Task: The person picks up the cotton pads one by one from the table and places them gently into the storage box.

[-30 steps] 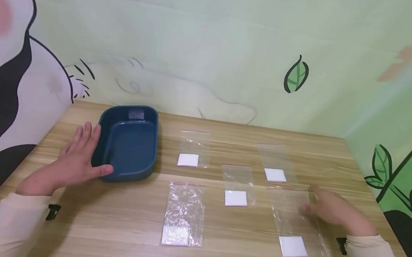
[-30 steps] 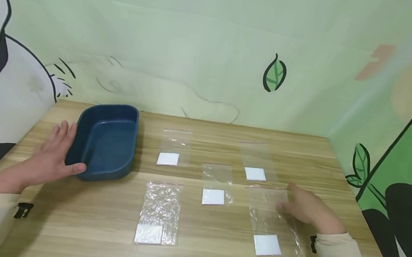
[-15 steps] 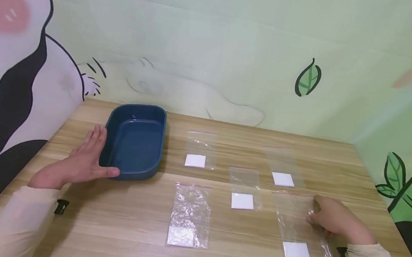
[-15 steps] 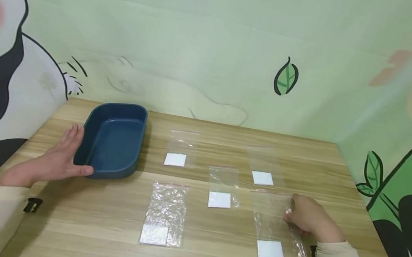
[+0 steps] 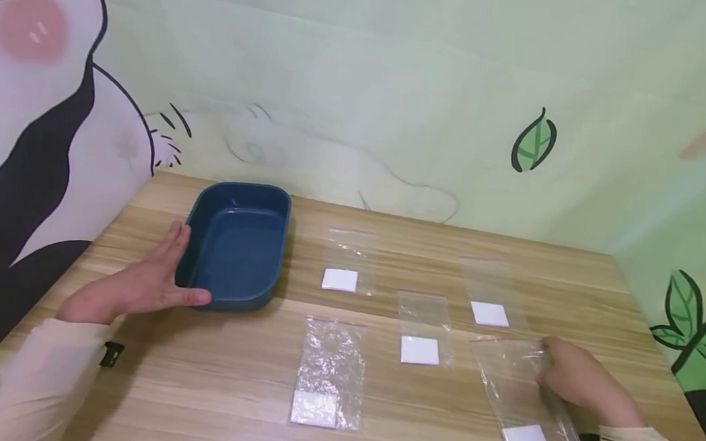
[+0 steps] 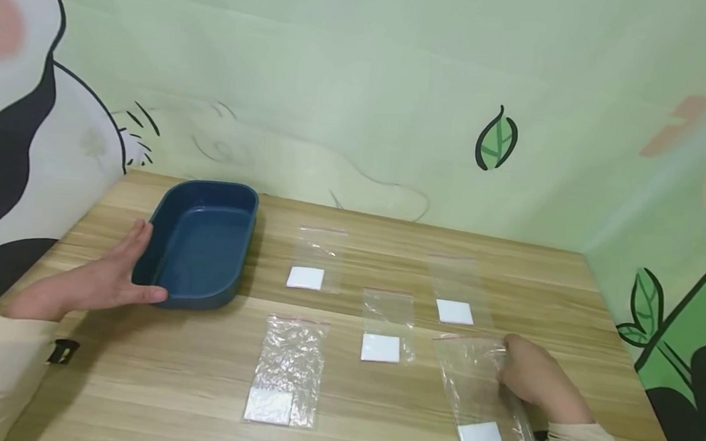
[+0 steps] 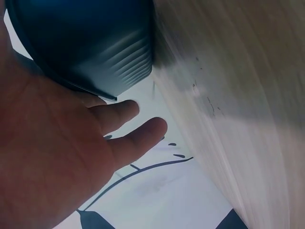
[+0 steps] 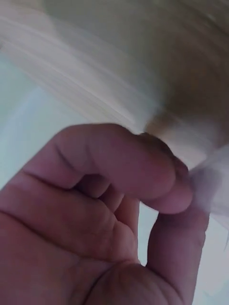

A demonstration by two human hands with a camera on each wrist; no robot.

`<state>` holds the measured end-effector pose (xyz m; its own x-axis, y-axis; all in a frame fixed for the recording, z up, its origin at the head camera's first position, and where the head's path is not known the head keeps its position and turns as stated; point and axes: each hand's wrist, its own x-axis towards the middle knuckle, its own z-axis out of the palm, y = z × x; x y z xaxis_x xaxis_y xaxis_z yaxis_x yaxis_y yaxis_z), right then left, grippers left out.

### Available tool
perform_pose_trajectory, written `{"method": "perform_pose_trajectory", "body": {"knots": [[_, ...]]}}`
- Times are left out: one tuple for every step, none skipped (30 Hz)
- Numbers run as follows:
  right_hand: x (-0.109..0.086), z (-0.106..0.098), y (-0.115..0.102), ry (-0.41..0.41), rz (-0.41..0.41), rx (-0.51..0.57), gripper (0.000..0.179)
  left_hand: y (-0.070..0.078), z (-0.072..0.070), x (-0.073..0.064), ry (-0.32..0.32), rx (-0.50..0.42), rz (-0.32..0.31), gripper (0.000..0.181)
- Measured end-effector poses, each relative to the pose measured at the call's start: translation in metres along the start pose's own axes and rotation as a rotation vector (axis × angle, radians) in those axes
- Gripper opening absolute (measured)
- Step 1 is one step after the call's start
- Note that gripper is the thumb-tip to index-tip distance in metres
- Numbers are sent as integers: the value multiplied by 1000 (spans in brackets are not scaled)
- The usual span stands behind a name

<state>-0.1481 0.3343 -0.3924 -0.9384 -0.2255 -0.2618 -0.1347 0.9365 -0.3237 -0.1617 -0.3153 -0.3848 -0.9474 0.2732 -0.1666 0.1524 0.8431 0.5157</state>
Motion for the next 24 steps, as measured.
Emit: {"method": "perform_pose_trajectory", "body": {"knots": [[0,0,1,-4,14,32,56,0,0,0,-1,-11,2,131],[-1,-1,2,-3,22,58,55,0,1,0,-2,-16,3,131],[-1,-1,3,-5,29,88,52,0,1,0,-3,-23,3,131],[-1,-2,4,-7,34,118,49,0,1,0,-3,-27,2,131],[-1,-3,5,-16,39,160,45,0,1,0,-4,-30,-1,131],[-1,-4,5,-22,48,200,41,0,1,0,-7,-31,-8,131],[-1,-4,6,-30,53,240,36,0,1,0,-10,-32,-13,131],[-1,-5,7,-30,38,268,29,0,1,-1,-11,-32,-17,131],[-2,-6,8,-36,26,303,23,0,1,-1,-12,-38,-17,131],[-3,-6,9,-44,15,345,17,0,1,-1,-11,-38,-15,131],[-3,-7,11,-53,5,389,13,1,0,-1,-9,-41,-11,131],[-4,-8,12,-59,-10,425,12,1,0,-1,-6,-43,-4,131],[-5,-8,14,-61,-32,467,11,1,0,0,-3,-45,3,131],[-5,-8,15,-63,-42,502,12,1,0,0,0,-44,11,131],[-6,-8,17,-64,-43,536,15,2,1,0,2,-46,15,131],[-7,-8,18,-71,-52,581,17,3,1,0,2,-46,16,130],[-6,-8,18,-80,-56,623,19,3,1,0,0,-46,16,131],[-6,-8,19,-87,-58,661,21,3,1,0,-2,-46,13,131],[-6,-8,18,-83,-49,680,23,3,1,0,-4,-47,8,131],[-6,-7,18,-87,-40,704,24,4,0,0,-6,-47,5,130],[-5,-7,17,-86,-37,720,26,4,0,-1,-7,-50,0,130],[-5,-7,16,-84,-43,724,29,4,-1,-1,-8,-50,-3,130],[-4,-6,15,-74,-47,710,31,4,-1,-2,-7,-49,-5,130],[-4,-6,14,-67,-57,676,35,5,-1,-3,-7,-51,-8,130]]}}
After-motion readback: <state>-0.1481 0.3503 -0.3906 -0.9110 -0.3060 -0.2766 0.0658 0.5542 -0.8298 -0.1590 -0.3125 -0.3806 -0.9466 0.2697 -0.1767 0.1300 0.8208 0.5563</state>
